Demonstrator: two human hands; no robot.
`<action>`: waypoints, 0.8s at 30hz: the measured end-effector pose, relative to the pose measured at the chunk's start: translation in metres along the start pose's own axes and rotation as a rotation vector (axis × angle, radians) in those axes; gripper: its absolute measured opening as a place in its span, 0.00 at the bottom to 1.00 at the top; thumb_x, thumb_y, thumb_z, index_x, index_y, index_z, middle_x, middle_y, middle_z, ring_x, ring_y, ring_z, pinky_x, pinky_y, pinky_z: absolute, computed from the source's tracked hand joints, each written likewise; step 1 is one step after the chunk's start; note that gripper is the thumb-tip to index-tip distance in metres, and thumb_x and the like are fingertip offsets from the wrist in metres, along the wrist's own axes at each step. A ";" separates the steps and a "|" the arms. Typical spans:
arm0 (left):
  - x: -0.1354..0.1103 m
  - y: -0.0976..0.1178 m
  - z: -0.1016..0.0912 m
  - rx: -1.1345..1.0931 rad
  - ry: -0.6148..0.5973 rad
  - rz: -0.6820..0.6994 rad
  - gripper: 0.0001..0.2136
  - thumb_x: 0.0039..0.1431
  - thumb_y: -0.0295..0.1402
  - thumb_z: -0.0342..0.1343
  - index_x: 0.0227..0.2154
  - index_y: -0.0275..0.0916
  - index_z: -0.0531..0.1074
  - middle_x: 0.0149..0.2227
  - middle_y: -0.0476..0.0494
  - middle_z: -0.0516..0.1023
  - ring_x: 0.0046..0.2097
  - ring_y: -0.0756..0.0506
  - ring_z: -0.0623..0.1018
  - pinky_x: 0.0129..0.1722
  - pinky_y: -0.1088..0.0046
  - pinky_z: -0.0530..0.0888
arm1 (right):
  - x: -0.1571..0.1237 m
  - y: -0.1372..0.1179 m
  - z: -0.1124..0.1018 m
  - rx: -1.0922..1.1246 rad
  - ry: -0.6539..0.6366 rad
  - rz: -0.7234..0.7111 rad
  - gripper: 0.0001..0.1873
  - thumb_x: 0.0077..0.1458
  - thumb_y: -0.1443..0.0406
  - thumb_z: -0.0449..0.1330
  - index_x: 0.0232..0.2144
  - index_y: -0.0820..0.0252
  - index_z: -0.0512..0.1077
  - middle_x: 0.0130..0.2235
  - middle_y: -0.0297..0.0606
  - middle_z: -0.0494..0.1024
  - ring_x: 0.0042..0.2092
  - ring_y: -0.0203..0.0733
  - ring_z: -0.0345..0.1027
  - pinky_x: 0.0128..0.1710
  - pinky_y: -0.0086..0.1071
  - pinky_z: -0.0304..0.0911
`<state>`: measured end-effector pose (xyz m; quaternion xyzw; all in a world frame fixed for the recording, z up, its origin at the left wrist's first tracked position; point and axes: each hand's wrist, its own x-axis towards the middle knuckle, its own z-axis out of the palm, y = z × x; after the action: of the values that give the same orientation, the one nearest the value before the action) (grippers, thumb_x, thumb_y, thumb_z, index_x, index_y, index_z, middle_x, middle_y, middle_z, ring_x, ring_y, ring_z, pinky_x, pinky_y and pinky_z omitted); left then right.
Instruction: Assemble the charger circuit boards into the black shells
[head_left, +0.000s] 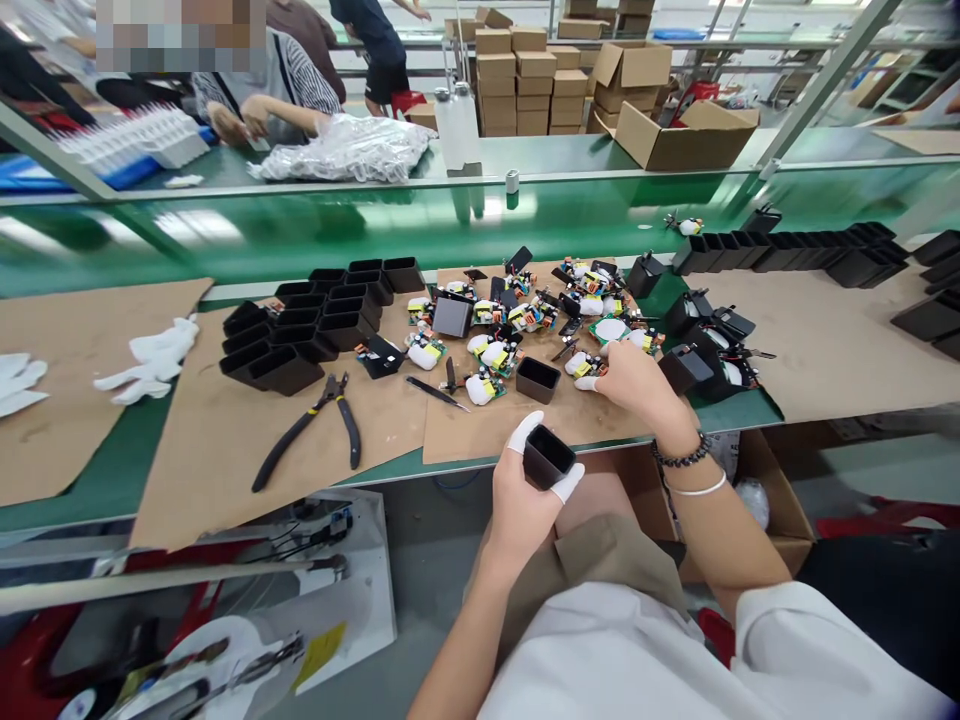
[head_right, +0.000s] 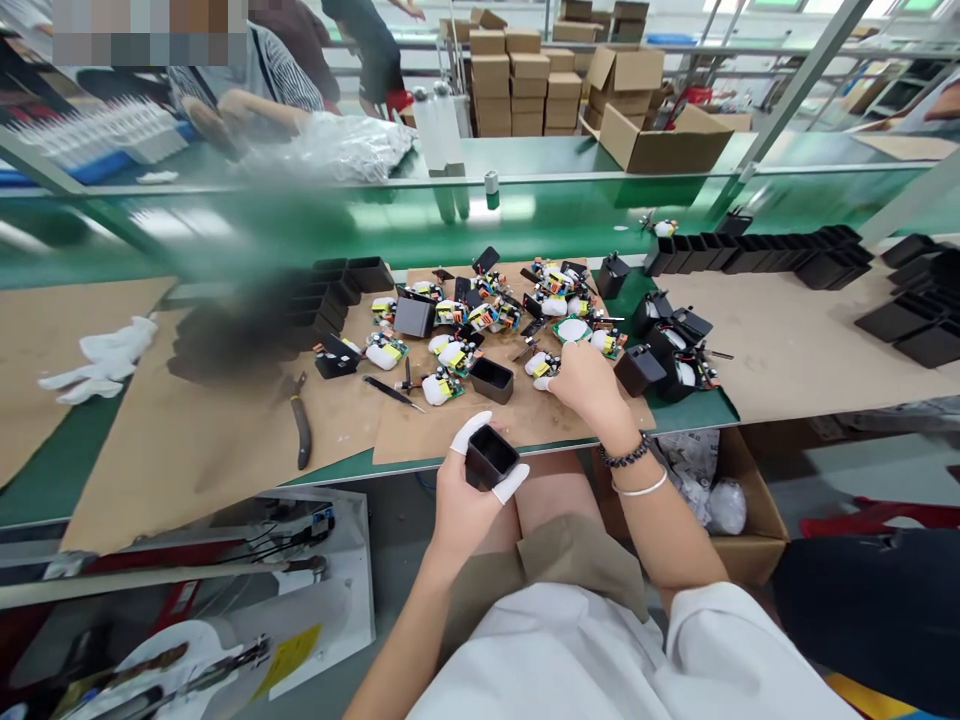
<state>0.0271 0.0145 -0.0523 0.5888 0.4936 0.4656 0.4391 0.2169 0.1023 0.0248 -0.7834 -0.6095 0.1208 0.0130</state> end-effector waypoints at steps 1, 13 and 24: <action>0.000 0.001 0.000 0.000 0.005 0.000 0.33 0.52 0.35 0.70 0.61 0.39 0.69 0.55 0.37 0.82 0.56 0.38 0.82 0.61 0.57 0.78 | 0.003 -0.002 -0.003 -0.006 -0.014 -0.009 0.16 0.60 0.65 0.65 0.46 0.74 0.76 0.51 0.63 0.79 0.54 0.60 0.75 0.51 0.41 0.66; 0.002 -0.004 -0.002 0.008 0.046 -0.051 0.35 0.47 0.45 0.71 0.58 0.39 0.72 0.52 0.34 0.82 0.53 0.34 0.83 0.60 0.47 0.77 | 0.017 0.015 -0.019 0.550 -0.265 -0.028 0.12 0.59 0.62 0.69 0.41 0.65 0.78 0.46 0.42 0.82 0.51 0.47 0.77 0.55 0.45 0.72; 0.037 0.000 0.013 -0.086 -0.125 -0.163 0.44 0.31 0.47 0.78 0.57 0.44 0.75 0.54 0.40 0.81 0.60 0.26 0.77 0.68 0.39 0.69 | -0.023 0.042 0.065 1.795 -0.192 -0.147 0.37 0.25 0.46 0.76 0.35 0.58 0.71 0.41 0.43 0.80 0.44 0.48 0.76 0.56 0.52 0.68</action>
<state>0.0427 0.0504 -0.0503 0.5552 0.4913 0.4115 0.5302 0.2381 0.0607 -0.0417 -0.4244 -0.3330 0.6142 0.5759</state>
